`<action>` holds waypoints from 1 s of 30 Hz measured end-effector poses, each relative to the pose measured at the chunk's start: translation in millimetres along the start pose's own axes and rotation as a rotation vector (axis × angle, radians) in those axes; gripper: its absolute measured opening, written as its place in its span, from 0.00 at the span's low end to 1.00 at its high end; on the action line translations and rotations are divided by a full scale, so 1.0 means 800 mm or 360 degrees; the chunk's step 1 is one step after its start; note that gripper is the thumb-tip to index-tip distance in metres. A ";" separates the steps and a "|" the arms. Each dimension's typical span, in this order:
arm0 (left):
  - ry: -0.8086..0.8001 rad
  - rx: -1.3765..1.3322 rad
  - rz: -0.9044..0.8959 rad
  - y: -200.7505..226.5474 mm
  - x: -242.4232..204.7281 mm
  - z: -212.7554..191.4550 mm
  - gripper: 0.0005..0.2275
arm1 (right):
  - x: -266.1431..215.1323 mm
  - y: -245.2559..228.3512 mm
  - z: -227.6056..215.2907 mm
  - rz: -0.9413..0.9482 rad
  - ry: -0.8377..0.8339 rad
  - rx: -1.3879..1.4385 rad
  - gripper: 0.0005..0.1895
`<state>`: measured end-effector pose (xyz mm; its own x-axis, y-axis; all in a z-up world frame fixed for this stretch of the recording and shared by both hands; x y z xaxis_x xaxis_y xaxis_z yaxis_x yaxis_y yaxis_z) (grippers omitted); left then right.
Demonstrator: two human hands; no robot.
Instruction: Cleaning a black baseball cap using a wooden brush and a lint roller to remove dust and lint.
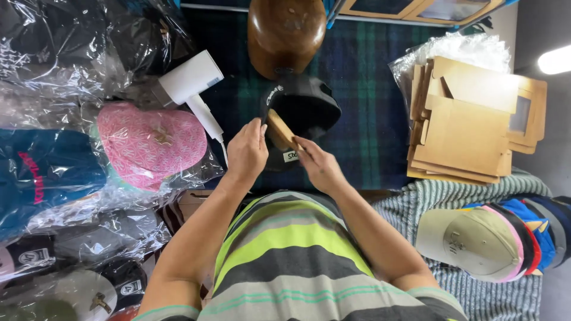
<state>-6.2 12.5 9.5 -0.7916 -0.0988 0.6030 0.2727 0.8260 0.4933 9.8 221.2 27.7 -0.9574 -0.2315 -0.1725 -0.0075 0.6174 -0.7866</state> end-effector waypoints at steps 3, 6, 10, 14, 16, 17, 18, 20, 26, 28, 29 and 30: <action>-0.0067 -0.0026 0.0061 0.009 -0.006 -0.016 0.05 | 0.054 0.101 0.036 -0.0723 0.0889 -0.1427 0.17; -0.0101 0.0139 -0.0002 -0.021 -0.005 -0.011 0.08 | 0.045 0.079 -0.049 -0.0082 0.0412 -0.1390 0.27; -0.0185 0.0112 -0.0169 -0.029 0.035 -0.029 0.07 | 0.025 0.065 -0.072 -0.0290 0.0517 -0.1278 0.13; -0.0504 -0.0043 -0.0257 -0.027 0.068 -0.022 0.10 | 0.049 -0.015 -0.093 -0.0465 0.0730 -0.0866 0.18; -0.0624 -0.0089 -0.0171 -0.015 0.094 -0.031 0.09 | 0.076 -0.054 -0.090 -0.0582 0.0758 -0.0753 0.22; -0.0806 -0.0193 -0.0122 -0.003 0.109 -0.039 0.10 | 0.090 -0.062 -0.086 -0.0700 0.0687 -0.0771 0.20; -0.0987 -0.0298 -0.0072 0.008 0.124 -0.047 0.10 | 0.104 -0.071 -0.081 -0.0817 0.0616 -0.0788 0.19; -0.1072 -0.0364 -0.0100 0.010 0.139 -0.045 0.11 | 0.124 -0.060 -0.082 -0.0758 0.0475 -0.0707 0.18; -0.1090 -0.0695 -0.0622 -0.013 0.151 -0.066 0.13 | 0.163 -0.033 -0.089 -0.0457 0.0383 -0.0392 0.14; -0.1033 -0.0892 -0.0928 -0.020 0.120 -0.066 0.18 | 0.168 -0.019 -0.094 -0.0361 0.0409 -0.0246 0.13; -0.0793 -0.1348 -0.1093 -0.019 0.098 -0.060 0.21 | 0.175 -0.009 -0.098 -0.0145 0.0323 -0.0158 0.13; -0.0532 -0.1798 -0.1244 -0.018 0.076 -0.054 0.25 | 0.181 0.001 -0.101 0.0070 0.0235 -0.0069 0.13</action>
<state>-34.7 -29.6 66.1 -0.9870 -0.0519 -0.1518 -0.1317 -0.2784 0.9514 -152.3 248.8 50.2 -0.9891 -0.0925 -0.1144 0.0257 0.6571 -0.7534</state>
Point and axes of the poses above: each hand's wrist, its own x-axis towards the middle knuckle, its own z-axis out of the palm, y = z × x, the point moved 1 cm from there along x, towards the middle knuckle, and after that the axes turned 5 degrees about -x, right-handed, at the moved point
